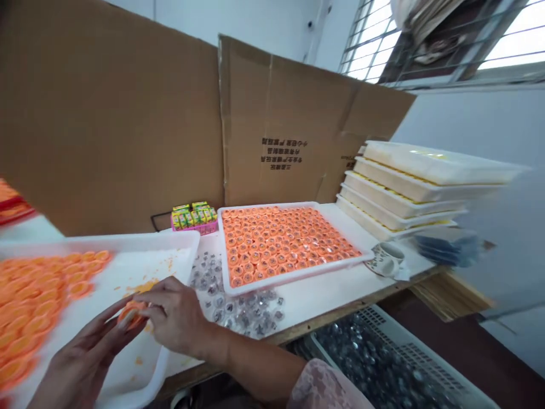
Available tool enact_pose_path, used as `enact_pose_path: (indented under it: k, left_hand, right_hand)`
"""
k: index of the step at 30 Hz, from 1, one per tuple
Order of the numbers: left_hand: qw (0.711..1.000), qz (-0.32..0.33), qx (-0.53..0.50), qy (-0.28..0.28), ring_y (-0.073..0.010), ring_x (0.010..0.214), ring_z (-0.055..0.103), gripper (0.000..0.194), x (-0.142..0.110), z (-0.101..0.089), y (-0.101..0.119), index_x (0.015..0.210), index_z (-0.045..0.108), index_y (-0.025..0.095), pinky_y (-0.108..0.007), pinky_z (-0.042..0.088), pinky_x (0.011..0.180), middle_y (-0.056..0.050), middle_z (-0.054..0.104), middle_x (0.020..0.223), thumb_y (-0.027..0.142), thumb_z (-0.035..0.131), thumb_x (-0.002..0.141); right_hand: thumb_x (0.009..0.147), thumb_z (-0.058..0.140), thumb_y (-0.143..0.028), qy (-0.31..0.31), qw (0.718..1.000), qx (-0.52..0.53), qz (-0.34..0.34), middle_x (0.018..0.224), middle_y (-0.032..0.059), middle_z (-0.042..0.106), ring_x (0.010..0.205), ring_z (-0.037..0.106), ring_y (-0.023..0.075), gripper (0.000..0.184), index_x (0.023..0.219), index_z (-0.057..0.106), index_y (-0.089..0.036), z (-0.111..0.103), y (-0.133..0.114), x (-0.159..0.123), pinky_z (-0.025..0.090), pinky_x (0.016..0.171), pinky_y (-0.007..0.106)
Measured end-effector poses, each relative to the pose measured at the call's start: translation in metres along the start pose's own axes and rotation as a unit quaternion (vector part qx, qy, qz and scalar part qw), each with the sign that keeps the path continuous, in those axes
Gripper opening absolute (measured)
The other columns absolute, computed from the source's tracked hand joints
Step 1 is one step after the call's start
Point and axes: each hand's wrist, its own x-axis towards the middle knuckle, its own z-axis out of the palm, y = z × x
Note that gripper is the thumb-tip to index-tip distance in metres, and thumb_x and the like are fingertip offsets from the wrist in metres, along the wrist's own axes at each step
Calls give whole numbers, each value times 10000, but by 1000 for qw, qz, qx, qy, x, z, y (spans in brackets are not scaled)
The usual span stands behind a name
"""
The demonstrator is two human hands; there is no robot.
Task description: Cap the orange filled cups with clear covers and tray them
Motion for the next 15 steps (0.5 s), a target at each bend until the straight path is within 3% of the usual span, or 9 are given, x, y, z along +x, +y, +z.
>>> enact_pose_path:
  k: [3,5,10,15]
  left_hand:
    - [999,29,-14,-11,-174,798,651,405,-6,5,3,946,639,162,-241,530,725,-42,708,888,287,797,594]
    - [998,42,-28,-30,-164,758,646,353,-7,8,5,903,625,146,-251,518,717,-50,704,843,255,786,609]
    - [998,43,-30,-46,-107,595,593,322,-8,10,8,871,597,153,-222,485,645,0,667,663,203,778,609]
    - [997,48,-37,-43,-103,571,578,316,-10,7,6,878,577,149,-222,474,623,2,650,639,214,759,629]
  right_hand:
    - [823,554,-166,-49,993,-37,-102,1109,83,563,1022,536,165,407,1229,551,-188,-5,-3,-8,453,903,281]
    - [820,561,-171,-60,988,-60,-129,1105,100,558,1025,521,190,443,1261,514,-180,-4,-1,-9,458,898,326]
    - [836,486,-120,-21,983,-101,-153,942,92,590,896,540,192,343,1164,576,-168,7,1,-8,486,789,330]
    - [783,499,-83,13,984,-111,-138,873,79,598,837,546,180,331,1089,609,-148,17,-2,-9,480,746,300]
